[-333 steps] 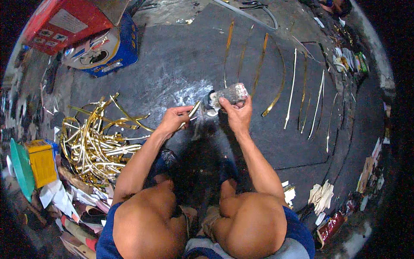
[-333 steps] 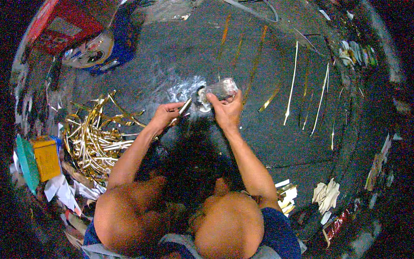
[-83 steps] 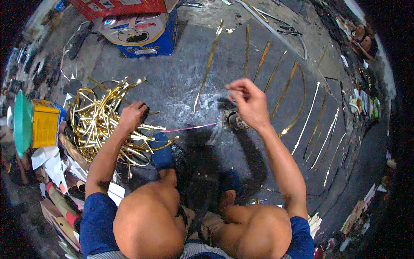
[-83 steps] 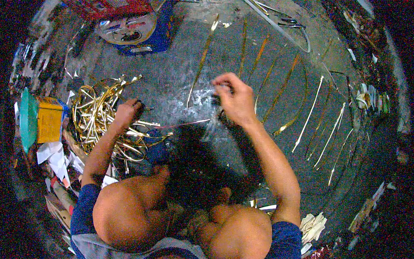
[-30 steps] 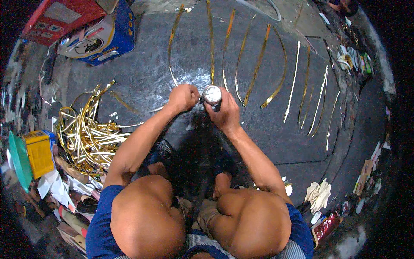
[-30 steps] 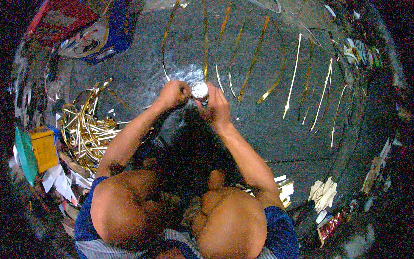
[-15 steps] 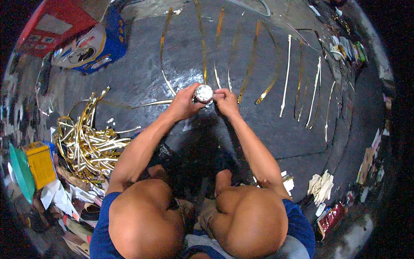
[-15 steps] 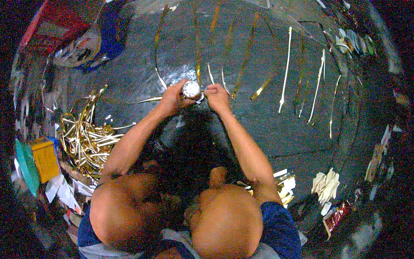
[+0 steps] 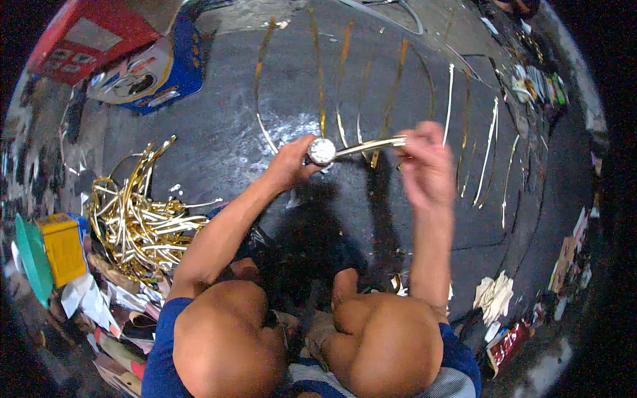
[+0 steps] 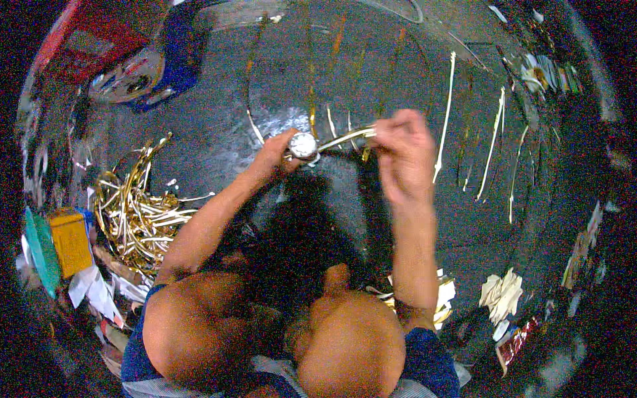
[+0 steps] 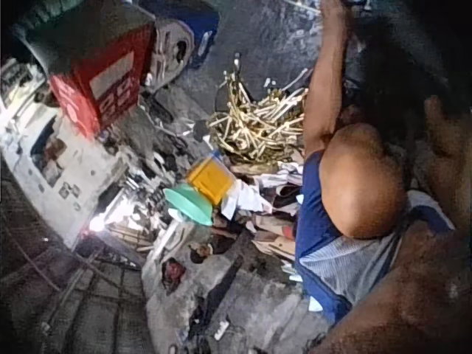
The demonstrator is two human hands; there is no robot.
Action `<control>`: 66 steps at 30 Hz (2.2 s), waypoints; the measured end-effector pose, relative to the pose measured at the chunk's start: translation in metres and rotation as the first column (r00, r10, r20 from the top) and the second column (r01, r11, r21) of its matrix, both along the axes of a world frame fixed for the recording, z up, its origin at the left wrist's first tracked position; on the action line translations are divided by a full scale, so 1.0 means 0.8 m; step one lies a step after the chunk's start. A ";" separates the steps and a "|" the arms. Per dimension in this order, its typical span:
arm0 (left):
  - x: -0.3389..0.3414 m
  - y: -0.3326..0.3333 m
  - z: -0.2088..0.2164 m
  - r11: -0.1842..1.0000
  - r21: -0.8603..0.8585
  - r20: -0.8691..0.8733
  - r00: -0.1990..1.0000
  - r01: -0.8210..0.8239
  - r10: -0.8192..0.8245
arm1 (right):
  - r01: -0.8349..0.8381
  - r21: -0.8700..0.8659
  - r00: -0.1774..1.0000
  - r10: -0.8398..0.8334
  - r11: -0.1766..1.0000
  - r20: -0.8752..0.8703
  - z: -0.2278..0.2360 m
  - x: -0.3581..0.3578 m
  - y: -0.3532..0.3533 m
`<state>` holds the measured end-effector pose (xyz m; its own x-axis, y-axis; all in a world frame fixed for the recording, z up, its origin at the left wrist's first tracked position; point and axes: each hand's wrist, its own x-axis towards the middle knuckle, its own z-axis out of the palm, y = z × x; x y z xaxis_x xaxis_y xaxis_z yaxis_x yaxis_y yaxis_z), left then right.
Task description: The person sits on the floor and repeatedly picks up thin gold ribbons, wraps them around a small cylindrical object, and places the wrapped ribbons on the floor. The person handles the ribbons one at a time and continues the process throughout the clip.
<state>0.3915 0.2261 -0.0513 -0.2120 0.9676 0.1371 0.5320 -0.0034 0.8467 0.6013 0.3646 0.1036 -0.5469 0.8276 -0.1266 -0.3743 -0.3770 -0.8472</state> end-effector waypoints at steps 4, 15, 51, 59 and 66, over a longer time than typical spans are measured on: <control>-0.006 -0.005 0.002 0.999 -0.042 0.009 1.000 0.018 -0.018 | -0.100 0.157 0.950 0.141 0.983 -0.279 0.149 0.038 0.027; -0.026 -0.029 0.010 0.988 0.153 -0.014 1.000 -0.014 0.017 | 0.091 0.707 0.995 -0.087 0.701 -0.041 0.255 -0.137 0.181; -0.048 -0.096 0.035 0.869 -0.362 0.582 0.646 -0.338 0.494 | -0.294 0.473 0.703 -0.147 0.830 0.696 -0.160 -0.063 -0.060; -0.017 -0.072 0.020 0.891 -0.425 0.747 0.494 -0.159 0.445 | 0.014 0.312 0.921 -0.134 0.950 0.366 -0.118 -0.079 -0.076; -0.005 -0.082 0.043 0.910 -0.402 0.908 0.169 0.104 0.382 | -0.229 0.482 0.579 -0.280 0.846 0.766 -0.122 -0.043 -0.055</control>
<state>0.3874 0.1607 -0.0170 -0.0699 0.8215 -0.5659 -0.7402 0.3376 0.5815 0.5668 0.3208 0.0056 -0.4065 0.9107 -0.0736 0.5328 0.1709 -0.8288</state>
